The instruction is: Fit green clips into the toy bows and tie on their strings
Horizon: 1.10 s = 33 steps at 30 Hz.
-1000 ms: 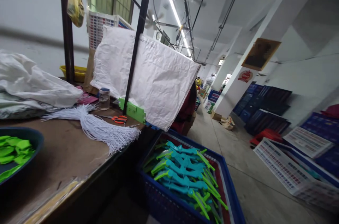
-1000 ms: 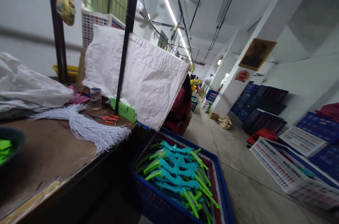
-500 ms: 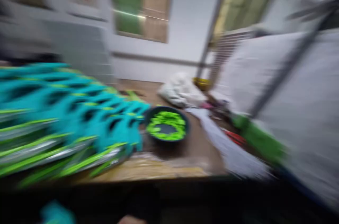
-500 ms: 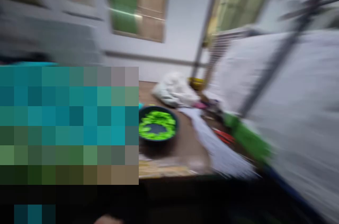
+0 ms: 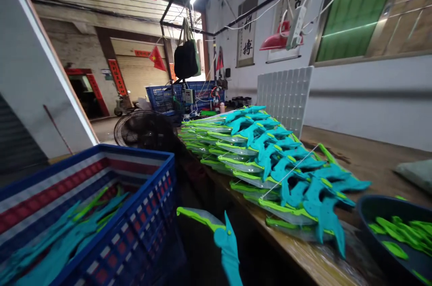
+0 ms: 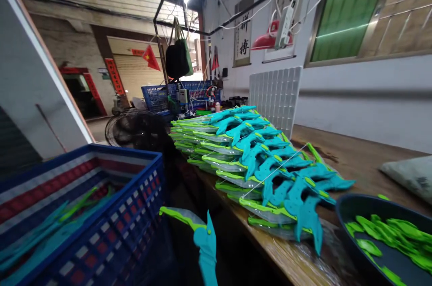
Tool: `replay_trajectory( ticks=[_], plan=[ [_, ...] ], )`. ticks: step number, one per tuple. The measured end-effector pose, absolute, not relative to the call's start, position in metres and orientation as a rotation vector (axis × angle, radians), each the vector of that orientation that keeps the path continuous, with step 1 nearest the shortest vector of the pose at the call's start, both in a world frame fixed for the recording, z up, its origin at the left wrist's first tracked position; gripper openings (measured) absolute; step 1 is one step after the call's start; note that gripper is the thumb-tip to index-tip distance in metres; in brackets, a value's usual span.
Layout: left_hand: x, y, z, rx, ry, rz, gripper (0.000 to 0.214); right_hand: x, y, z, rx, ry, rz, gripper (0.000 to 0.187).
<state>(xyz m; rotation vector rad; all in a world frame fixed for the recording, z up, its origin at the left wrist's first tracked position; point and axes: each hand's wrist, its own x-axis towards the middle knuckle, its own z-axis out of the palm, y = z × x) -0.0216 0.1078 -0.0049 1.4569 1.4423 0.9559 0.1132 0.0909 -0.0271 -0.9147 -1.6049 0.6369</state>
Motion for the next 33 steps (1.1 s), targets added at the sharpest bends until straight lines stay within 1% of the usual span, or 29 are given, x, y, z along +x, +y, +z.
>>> replay_trajectory(
  ticks=[3, 6, 9, 13, 21, 26, 33],
  plan=[
    [-0.01, 0.085, -0.018, 1.403, 1.372, 0.975, 0.036, 0.13, 0.088, -0.03, -0.88, -1.609, 0.629, 0.017],
    [0.004, 0.04, -0.042, 1.289, 1.282, 0.921, 0.044, 0.168, 0.057, -0.041, -0.943, -1.605, 0.662, 0.008],
    [0.009, 0.001, -0.06, 1.101, 1.177, 0.839, 0.054, 0.198, 0.019, -0.042, -1.04, -1.642, 0.723, 0.009],
    [0.004, -0.005, -0.071, 0.924, 1.077, 0.734, 0.046, 0.207, 0.008, -0.04, -1.094, -1.72, 0.788, 0.003],
    [0.002, 0.005, -0.059, 0.872, 1.032, 0.662, 0.035, 0.208, 0.01, -0.045, -1.047, -1.95, 0.647, 0.008],
    [0.004, 0.008, -0.06, 0.843, 1.014, 0.662, 0.032, 0.211, 0.014, -0.04, -1.023, -2.076, 0.633, 0.008],
    [0.006, 0.009, -0.058, 0.809, 1.033, 0.619, 0.031, 0.211, 0.012, -0.039, -1.026, -2.186, 0.575, 0.022]
  ],
)
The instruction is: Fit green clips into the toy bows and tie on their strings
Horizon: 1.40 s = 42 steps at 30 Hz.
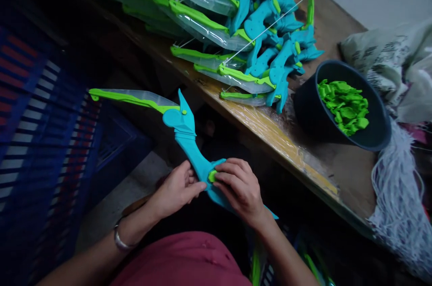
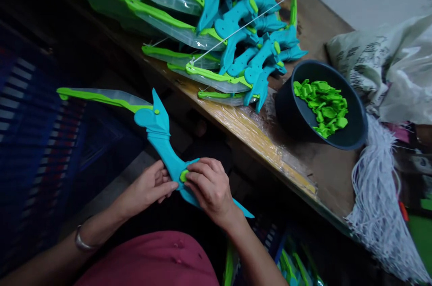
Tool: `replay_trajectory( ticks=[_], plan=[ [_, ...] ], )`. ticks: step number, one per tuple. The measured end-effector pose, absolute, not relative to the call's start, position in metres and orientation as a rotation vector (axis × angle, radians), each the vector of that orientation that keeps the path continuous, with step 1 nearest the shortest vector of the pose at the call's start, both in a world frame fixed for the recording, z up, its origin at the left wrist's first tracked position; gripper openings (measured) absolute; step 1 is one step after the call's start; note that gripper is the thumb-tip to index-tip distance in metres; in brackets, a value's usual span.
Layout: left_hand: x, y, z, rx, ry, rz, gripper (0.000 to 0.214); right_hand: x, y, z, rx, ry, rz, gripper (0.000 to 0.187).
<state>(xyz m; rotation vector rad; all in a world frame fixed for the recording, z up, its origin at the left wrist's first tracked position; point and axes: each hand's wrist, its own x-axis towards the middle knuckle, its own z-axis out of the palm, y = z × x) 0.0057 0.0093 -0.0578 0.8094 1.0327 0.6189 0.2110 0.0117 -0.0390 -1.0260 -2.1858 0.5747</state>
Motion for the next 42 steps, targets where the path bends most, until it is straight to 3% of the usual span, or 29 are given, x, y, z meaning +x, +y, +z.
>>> replay_trajectory(
  ticks=[18, 26, 35, 42],
  plan=[
    [0.004, 0.011, -0.059, 0.81, 1.017, 0.678, 0.025, 0.221, 0.021, -0.038, -0.909, -2.348, 0.566, 0.02],
    [0.01, 0.008, -0.07, 0.823, 1.089, 0.708, 0.036, 0.217, 0.017, -0.033, -0.946, -2.29, 0.617, 0.02],
    [0.016, 0.0, -0.07, 0.828, 1.207, 0.707, 0.035, 0.22, 0.024, -0.025, -1.394, -1.935, 0.793, 0.044],
    [0.018, -0.003, -0.071, 0.743, 1.183, 0.751, 0.037, 0.219, 0.026, -0.024, -1.383, -2.035, 0.987, 0.012]
  ],
)
